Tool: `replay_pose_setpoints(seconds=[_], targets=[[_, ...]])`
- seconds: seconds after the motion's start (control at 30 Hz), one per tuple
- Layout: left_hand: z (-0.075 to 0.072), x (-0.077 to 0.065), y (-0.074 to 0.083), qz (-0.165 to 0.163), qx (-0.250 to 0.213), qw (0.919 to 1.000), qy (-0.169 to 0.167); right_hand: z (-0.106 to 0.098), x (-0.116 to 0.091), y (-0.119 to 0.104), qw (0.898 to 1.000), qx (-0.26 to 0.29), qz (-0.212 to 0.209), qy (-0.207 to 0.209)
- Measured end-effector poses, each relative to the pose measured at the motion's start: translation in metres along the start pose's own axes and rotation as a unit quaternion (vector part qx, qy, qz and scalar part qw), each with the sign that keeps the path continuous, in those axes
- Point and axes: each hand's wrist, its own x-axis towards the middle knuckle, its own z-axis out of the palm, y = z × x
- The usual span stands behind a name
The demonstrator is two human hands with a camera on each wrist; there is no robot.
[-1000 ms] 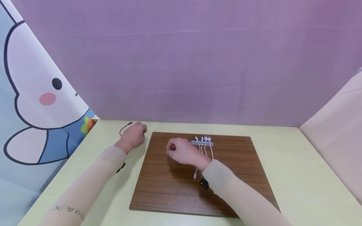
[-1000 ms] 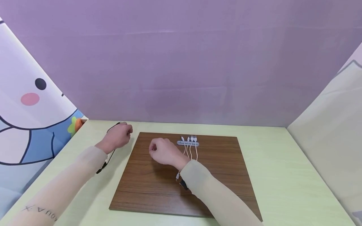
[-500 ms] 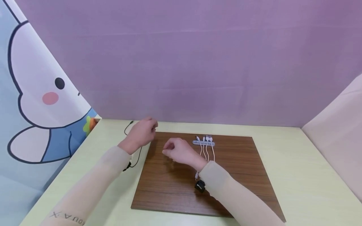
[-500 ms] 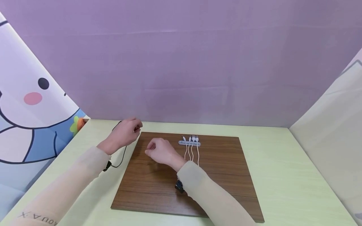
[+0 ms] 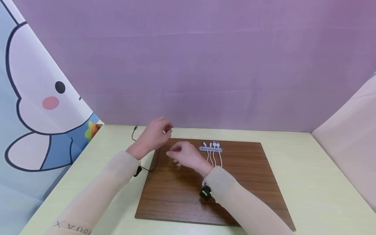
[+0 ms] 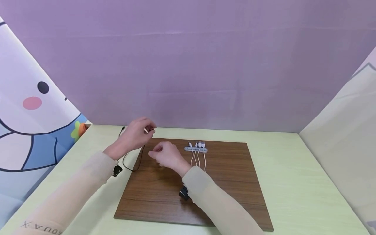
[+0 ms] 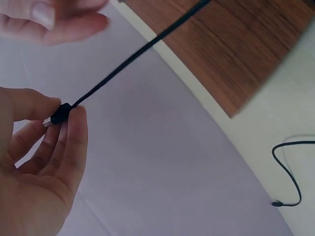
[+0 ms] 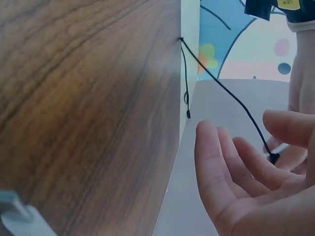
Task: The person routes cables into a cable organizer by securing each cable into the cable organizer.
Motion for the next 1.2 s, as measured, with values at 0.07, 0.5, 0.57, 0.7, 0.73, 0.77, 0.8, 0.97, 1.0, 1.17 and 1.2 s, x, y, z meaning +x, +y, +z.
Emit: replay_pose_setpoints(seconds=[0.07,0.5,0.57,0.7,0.73,0.77,0.8,0.97,1.0,1.17,1.2], targets=[[0.001,0.003,0.004,0.009,-0.012,0.9999,0.002,0.000,0.000,0.000,1.000,0.008,0.000,0.001],[0.011,0.014,0.028,0.043,-0.102,0.9936,0.023,-0.010,0.000,0.008,0.996,0.088,-0.018,-0.003],[0.011,0.015,0.030,0.045,-0.102,0.9933,0.030,-0.012,0.000,0.010,0.995,0.101,-0.013,-0.010],[0.011,0.016,0.033,0.035,-0.113,0.9926,0.027,-0.017,-0.002,0.011,0.993,0.113,-0.006,-0.017],[0.010,0.016,0.033,0.029,-0.119,0.9922,0.023,-0.018,-0.003,0.011,0.993,0.116,-0.004,-0.018],[0.009,0.017,0.033,0.025,-0.124,0.9917,0.019,-0.019,-0.003,0.011,0.993,0.119,-0.002,-0.017],[0.009,0.017,0.032,0.020,-0.129,0.9914,0.016,-0.020,-0.004,0.011,0.992,0.122,0.001,-0.016],[0.007,0.020,0.030,0.012,-0.142,0.9898,0.004,-0.024,-0.007,0.011,0.992,0.122,0.013,-0.005],[0.007,0.021,0.030,0.012,-0.146,0.9893,0.004,-0.025,-0.008,0.011,0.993,0.118,0.013,-0.001],[0.008,0.024,0.029,0.011,-0.160,0.9871,0.007,-0.030,-0.013,0.012,0.994,0.101,0.021,0.020],[0.009,0.025,0.029,0.011,-0.161,0.9868,0.008,-0.031,-0.015,0.013,0.995,0.100,0.022,0.021]])
